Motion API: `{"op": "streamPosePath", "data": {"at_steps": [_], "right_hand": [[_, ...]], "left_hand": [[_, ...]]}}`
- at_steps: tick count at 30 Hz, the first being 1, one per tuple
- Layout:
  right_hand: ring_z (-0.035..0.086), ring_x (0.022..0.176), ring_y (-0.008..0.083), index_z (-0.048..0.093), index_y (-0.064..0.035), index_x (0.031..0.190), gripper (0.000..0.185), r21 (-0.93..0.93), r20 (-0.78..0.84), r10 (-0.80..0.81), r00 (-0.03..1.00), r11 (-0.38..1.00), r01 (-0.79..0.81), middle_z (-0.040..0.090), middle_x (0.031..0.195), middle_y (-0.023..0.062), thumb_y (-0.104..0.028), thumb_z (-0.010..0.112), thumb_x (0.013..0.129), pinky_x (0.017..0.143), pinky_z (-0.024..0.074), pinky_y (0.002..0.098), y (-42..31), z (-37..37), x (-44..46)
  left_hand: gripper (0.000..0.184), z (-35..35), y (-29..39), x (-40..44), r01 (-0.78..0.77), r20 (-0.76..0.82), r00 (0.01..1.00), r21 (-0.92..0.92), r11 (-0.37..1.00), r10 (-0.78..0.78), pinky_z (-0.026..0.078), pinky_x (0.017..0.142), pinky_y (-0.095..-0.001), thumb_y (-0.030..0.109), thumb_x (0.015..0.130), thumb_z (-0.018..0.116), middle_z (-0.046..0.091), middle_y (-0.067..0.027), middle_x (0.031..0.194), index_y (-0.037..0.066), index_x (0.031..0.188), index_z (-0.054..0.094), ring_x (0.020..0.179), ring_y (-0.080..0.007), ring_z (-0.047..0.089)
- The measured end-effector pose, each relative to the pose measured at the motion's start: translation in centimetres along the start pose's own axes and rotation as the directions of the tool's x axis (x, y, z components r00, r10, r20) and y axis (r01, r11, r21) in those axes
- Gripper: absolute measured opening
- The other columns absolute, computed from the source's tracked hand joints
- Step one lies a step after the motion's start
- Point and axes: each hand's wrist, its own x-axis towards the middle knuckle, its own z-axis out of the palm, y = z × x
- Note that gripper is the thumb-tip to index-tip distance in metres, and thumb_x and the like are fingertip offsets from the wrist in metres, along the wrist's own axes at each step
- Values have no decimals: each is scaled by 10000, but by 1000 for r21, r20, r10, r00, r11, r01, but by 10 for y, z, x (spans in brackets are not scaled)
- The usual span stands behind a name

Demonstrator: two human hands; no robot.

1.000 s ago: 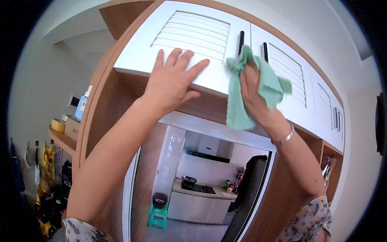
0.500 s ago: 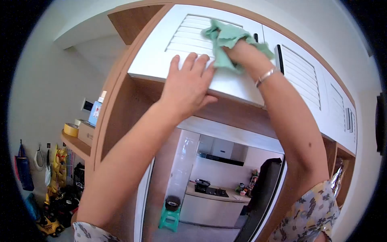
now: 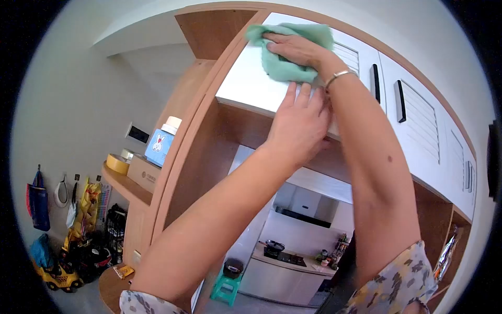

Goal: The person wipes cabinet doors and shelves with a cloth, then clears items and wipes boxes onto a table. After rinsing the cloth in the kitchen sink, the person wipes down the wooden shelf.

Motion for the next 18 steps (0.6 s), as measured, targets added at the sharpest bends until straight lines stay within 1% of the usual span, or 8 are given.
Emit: {"op": "streamPosePath", "data": {"at_steps": [3,8,10,12,14,16,17,18], "right_hand": [[450,1218,298,465,-89,1328,528,-252,-61,143,988,955,-154,512,1299,175,-396,477,899,1050,289,338,4,-10,-29],[396,1266,281,437,-70,1335,516,-250,-446,334,831,845,-473,419,1377,193,-362,467,910,1055,288,344,55,-28,-10],[353,1299,299,380,-62,1372,579,-352,-373,153,915,889,-292,352,1424,193,-409,443,913,1072,270,348,82,-4,28],[368,1288,339,353,-73,1389,611,-240,-233,232,944,927,-287,356,1423,181,-463,367,919,1087,257,386,21,9,35],[378,1283,360,345,-94,1394,584,-220,-99,279,955,930,-295,363,1418,183,-443,320,926,1095,251,423,-15,14,30],[377,1281,314,364,-37,1377,674,-308,-170,32,985,948,-84,371,1418,170,-535,342,922,1079,262,363,-29,28,26],[469,1198,304,445,-61,1323,564,-204,50,196,979,962,-182,473,1333,180,-457,382,927,1029,337,371,-42,18,19],[515,1127,302,493,-59,1255,499,-272,86,65,994,962,-39,525,1259,181,-420,415,918,973,384,374,-60,19,8]], "left_hand": [[772,-2,1,-3,12,-29,999,-13,1000,-13,274,1038,-531,410,670,742,445,-156,1272,76,1295,438,1218,-333,397],[657,2,1,-3,35,-72,997,-36,999,-38,278,1038,-532,316,715,700,460,-167,1267,69,1279,471,1221,-340,395],[584,6,0,-4,37,-82,996,-6,999,-38,272,1043,-531,275,748,645,472,-175,1260,63,1268,485,1227,-345,388],[462,12,-1,-5,36,-130,991,22,999,-33,248,1056,-537,179,814,499,494,-175,1268,54,1258,506,1251,-353,364],[473,10,-2,-6,32,-107,994,24,999,-29,237,1060,-541,193,815,502,480,-162,1297,59,1268,500,1259,-346,360],[484,10,-2,-6,21,-83,996,23,1000,-19,226,1064,-546,207,816,506,465,-149,1325,65,1279,494,1267,-339,355],[499,11,-1,-6,24,-97,995,44,999,-20,217,1069,-543,241,826,498,458,-143,1336,71,1295,478,1271,-336,352],[515,12,-1,-5,21,-113,994,64,998,-14,209,1074,-540,274,837,490,451,-136,1347,77,1311,461,1275,-333,349]]}}
